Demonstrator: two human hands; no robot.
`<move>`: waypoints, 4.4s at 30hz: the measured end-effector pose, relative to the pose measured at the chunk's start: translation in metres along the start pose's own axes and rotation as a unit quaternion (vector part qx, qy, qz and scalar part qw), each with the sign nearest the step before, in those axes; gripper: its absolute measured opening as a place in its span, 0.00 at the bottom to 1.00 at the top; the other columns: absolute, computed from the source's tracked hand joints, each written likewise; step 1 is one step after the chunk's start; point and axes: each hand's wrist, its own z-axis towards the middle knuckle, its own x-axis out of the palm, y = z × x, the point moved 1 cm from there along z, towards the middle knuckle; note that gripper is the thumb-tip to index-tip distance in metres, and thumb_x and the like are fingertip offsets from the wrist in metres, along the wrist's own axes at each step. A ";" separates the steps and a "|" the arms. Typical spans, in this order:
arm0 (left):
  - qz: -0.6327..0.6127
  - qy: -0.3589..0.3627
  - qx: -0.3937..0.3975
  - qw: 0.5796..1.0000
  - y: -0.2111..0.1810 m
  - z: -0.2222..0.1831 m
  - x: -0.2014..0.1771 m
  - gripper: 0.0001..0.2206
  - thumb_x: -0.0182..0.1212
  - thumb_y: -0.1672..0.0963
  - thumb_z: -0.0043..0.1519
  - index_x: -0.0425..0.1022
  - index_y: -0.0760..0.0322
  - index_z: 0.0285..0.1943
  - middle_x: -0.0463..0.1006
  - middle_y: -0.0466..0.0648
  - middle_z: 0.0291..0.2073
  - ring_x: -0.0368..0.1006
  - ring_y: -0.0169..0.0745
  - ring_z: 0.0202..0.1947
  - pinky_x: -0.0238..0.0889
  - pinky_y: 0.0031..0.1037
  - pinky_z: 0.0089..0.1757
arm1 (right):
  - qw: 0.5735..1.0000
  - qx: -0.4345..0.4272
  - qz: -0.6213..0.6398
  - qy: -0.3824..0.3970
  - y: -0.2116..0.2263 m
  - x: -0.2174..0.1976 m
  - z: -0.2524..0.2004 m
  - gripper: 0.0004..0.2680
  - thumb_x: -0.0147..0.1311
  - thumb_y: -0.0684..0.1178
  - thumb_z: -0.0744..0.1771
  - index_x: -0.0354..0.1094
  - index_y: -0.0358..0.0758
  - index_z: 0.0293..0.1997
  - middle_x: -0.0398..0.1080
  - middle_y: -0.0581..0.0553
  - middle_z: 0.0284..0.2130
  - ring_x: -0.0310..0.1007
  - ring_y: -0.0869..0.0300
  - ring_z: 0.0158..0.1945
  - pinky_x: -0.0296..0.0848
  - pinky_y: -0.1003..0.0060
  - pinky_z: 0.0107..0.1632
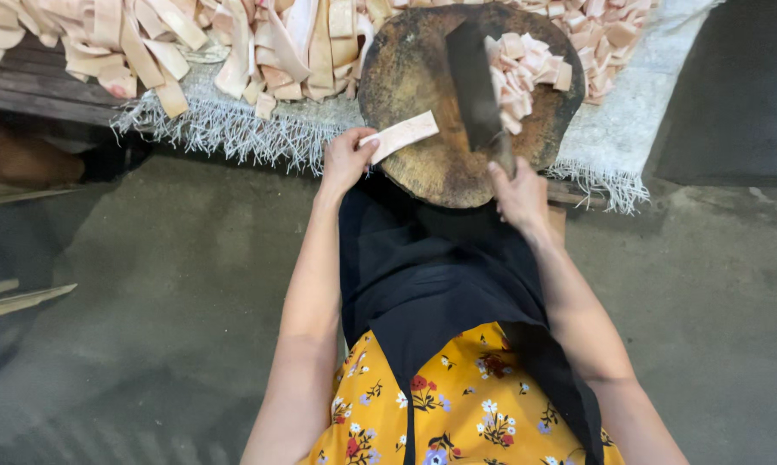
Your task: The person sits on the floor and uses a large cleaver to chop strips of pork skin into small cubes on a round wooden cutting board. The chopped pieces are periodically pushed aside to make room for more strips.
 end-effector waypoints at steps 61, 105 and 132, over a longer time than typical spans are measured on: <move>0.069 -0.046 0.078 0.993 -0.017 0.041 0.069 0.11 0.65 0.57 0.59 0.76 0.70 0.47 0.82 0.62 0.37 0.80 0.59 0.42 0.71 0.40 0.45 | 0.963 -0.226 0.046 -0.140 0.044 -0.019 -0.040 0.19 0.49 0.59 0.71 0.60 0.30 0.59 0.76 0.30 0.31 0.80 0.41 0.31 0.77 0.49 0.37; 0.081 -0.077 0.171 0.979 -0.010 0.044 0.095 0.13 0.66 0.59 0.59 0.81 0.67 0.52 0.79 0.58 0.40 0.79 0.54 0.38 0.72 0.37 0.43 | 0.990 -0.131 -0.020 -0.044 0.036 -0.018 -0.038 0.14 0.55 0.56 0.71 0.67 0.33 0.51 0.69 0.44 0.16 0.73 0.56 0.20 0.69 0.61 0.27; 0.090 0.037 0.058 0.994 -0.050 -0.001 0.092 0.10 0.60 0.58 0.62 0.68 0.67 0.48 0.78 0.62 0.42 0.75 0.64 0.50 0.67 0.43 0.50 | 0.992 0.003 0.095 0.088 0.026 0.019 0.001 0.14 0.51 0.56 0.70 0.66 0.33 0.50 0.68 0.38 0.19 0.69 0.52 0.18 0.68 0.57 0.22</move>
